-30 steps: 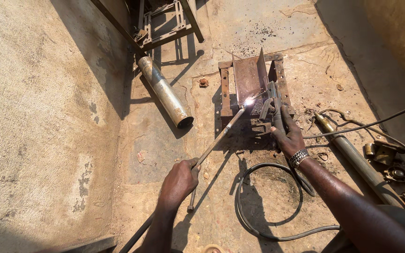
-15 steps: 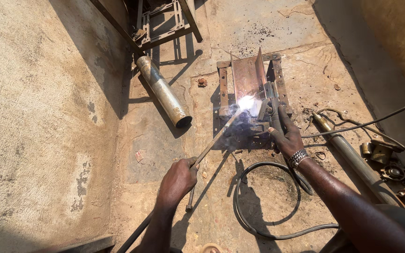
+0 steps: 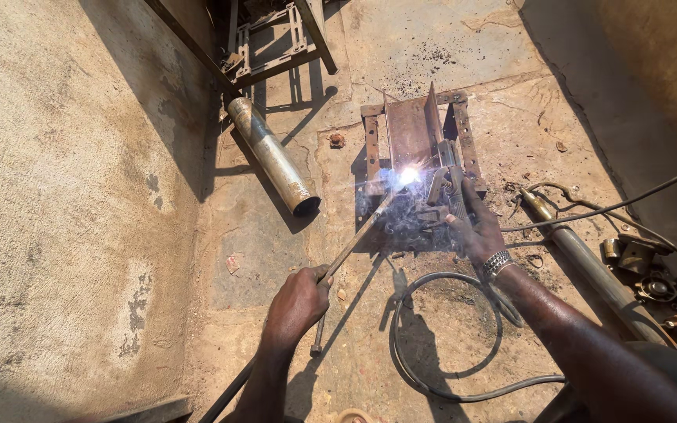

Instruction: The person uses a welding torch and filler rod to weld a metal frame assembly on the ground. They repeatedly strike an arc, deposit weld beads along a joint, and pause to inspect the work. The person also uses a chipping hammer to remove slag from the welds.

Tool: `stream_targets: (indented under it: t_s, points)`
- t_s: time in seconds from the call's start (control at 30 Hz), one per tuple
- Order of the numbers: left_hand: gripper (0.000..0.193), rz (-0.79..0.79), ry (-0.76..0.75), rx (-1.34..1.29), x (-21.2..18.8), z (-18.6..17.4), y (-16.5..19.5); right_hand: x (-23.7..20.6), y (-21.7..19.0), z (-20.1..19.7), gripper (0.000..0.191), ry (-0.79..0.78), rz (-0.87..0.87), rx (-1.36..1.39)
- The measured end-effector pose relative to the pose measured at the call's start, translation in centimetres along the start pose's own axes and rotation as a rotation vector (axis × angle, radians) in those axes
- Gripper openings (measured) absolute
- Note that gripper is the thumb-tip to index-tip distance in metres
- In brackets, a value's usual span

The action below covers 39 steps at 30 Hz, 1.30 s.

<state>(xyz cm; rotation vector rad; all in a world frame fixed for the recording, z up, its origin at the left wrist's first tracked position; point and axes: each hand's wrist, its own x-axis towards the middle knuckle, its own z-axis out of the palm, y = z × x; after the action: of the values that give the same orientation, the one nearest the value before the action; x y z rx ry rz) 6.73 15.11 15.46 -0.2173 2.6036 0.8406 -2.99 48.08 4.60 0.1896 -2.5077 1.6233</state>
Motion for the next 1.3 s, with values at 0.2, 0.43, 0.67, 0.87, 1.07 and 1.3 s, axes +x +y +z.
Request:
stream_targets:
  t_s: [0.2, 0.43, 0.67, 0.87, 1.07, 1.3]
  points:
    - [0.035, -0.060, -0.051, 0.000, 0.0, 0.2, 0.1, 0.2, -0.1, -0.3, 0.085, 0.001, 0.186, 0.074]
    - [0.035, -0.008, -0.011, -0.001, -0.2, 0.0, 0.4, 0.1, 0.6, -0.5, 0.089, 0.017, 0.238, 0.087]
    - [0.035, -0.045, -0.008, -0.029, -0.4, -0.5, 0.6, 0.1, 0.6, -0.4, 0.091, 0.025, 0.198, 0.139]
    - [0.034, 0.018, 0.025, -0.029, -0.1, -0.3, 0.1, 0.2, 0.9, -0.4, 0.095, 0.011, 0.075, 0.121]
    - [0.034, -0.001, 0.002, -0.014, 0.4, 0.0, -0.2, -0.1, 1.2, -0.1, 0.088, -0.001, 0.259, 0.052]
    - [0.035, -0.015, 0.009, -0.001, 0.7, 0.4, -1.0, -0.2, 0.2, -0.1, 0.087, -0.031, 0.331, 0.024]
